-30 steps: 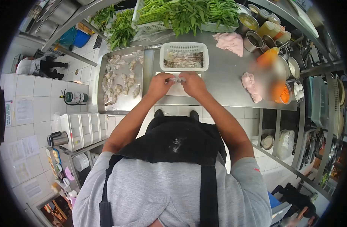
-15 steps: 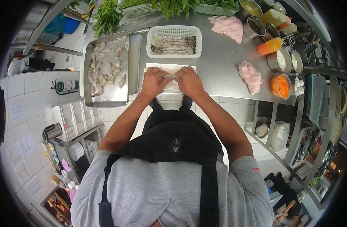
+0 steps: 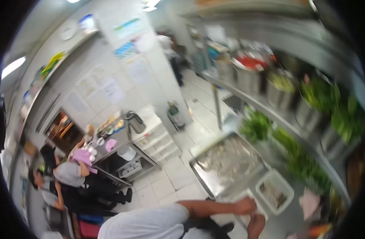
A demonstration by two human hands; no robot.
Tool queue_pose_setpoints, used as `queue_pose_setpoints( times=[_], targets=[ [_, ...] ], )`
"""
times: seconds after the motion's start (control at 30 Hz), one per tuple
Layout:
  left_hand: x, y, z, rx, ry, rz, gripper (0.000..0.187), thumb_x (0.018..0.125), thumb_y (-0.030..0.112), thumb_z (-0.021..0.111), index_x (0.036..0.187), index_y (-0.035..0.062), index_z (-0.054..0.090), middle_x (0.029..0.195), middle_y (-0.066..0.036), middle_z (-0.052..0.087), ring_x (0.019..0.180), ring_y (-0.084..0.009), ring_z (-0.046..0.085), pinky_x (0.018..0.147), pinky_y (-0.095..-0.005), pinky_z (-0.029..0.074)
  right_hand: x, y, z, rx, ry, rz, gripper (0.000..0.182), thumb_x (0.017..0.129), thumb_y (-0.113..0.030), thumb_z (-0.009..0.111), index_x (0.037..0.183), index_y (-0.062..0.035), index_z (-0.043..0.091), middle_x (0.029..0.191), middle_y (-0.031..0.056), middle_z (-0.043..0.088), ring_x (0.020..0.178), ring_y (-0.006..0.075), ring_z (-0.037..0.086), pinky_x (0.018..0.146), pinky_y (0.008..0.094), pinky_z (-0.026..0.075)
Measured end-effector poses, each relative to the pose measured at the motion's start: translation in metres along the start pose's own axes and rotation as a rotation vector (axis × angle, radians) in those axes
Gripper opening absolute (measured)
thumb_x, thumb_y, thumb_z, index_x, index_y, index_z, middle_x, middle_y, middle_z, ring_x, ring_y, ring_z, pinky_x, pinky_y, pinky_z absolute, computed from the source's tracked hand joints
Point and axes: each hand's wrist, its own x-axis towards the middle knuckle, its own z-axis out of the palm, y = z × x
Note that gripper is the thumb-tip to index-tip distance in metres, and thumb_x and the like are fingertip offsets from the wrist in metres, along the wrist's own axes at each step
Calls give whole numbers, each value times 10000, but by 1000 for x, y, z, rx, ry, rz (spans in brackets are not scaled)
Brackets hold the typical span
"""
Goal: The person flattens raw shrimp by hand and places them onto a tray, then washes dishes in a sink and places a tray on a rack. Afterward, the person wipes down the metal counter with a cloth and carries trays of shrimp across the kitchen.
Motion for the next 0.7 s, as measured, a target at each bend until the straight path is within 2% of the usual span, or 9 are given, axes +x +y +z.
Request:
queue_pose_setpoints(
  times=[0.03, 0.1, 0.17, 0.3, 0.37, 0.57, 0.6, 0.63, 0.7],
  targets=[
    [4, 6, -18, -126, -58, -19, 209, 752, 315, 806, 855, 134, 786, 943, -68, 701, 998, -303, 632, 812, -513, 463, 3, -9, -18, 7, -125, 55, 325, 1035, -323, 692, 1015, -12, 784, 1012, 243, 755, 940, 419, 694, 876, 532, 547],
    [4, 10, -31, -113, -167, -46, 178, 775, 318, 802, 826, 148, 799, 943, -51, 699, 1037, -300, 605, 837, -500, 446, 9, -25, -23, 26, -82, 30, 296, 1013, -252, 692, 992, 35, 762, 1019, 234, 748, 927, 444, 675, 861, 531, 544],
    [2, 10, -26, -103, -108, -20, 168, 772, 325, 795, 789, 157, 802, 929, -39, 686, 1051, -297, 598, 840, -503, 442, 10, -35, -17, 170, 61, 31, 270, 1021, -205, 658, 973, 42, 756, 962, 237, 738, 904, 450, 664, 841, 542, 542],
    [7, 9, -29, -86, -85, -12, 117, 731, 262, 776, 714, 156, 730, 853, -25, 614, 1013, -268, 586, 804, -480, 403, 19, -48, -24, -27, -95, -1, 277, 1030, -200, 619, 973, 28, 765, 950, 261, 729, 921, 450, 660, 825, 563, 537],
    [11, 8, -26, -72, -131, -18, 106, 715, 261, 802, 747, 161, 787, 893, -38, 656, 1055, -286, 619, 827, -503, 457, 24, -57, -27, -69, -179, 141, 279, 1020, -210, 618, 982, 23, 766, 980, 263, 727, 919, 452, 660, 808, 571, 538],
    [14, 4, -15, -11, -193, 10, 193, 622, 229, 815, 794, 152, 779, 959, -54, 657, 1063, -298, 633, 829, -493, 466, 25, -45, -14, -226, -288, 78, 271, 1026, -230, 664, 1072, 23, 750, 1017, 255, 736, 858, 442, 684, 758, 569, 579],
    [14, 3, -11, 24, -206, 4, 228, 606, 212, 806, 823, 154, 772, 985, -68, 653, 1070, -301, 635, 825, -492, 471, 25, -41, -1, -191, -121, -6, 135, 889, -147, 679, 832, -27, 702, 810, 200, 640, 807, 442, 609, 735, 535, 463],
    [12, 6, -13, 13, -112, 33, 111, 650, 183, 761, 730, 143, 696, 889, -46, 647, 1018, -293, 632, 788, -496, 457, 24, -34, 9, -197, -95, 16, 121, 876, -139, 664, 849, -28, 706, 827, 203, 645, 797, 444, 606, 721, 537, 459],
    [18, 1, -1, 84, -148, 2, 179, 644, 195, 760, 807, 132, 722, 947, -83, 681, 1044, -317, 674, 780, -518, 536, 20, -29, 9, -254, -98, 55, 92, 854, -85, 639, 899, -45, 710, 827, 191, 638, 813, 422, 637, 728, 553, 482]
  ],
)
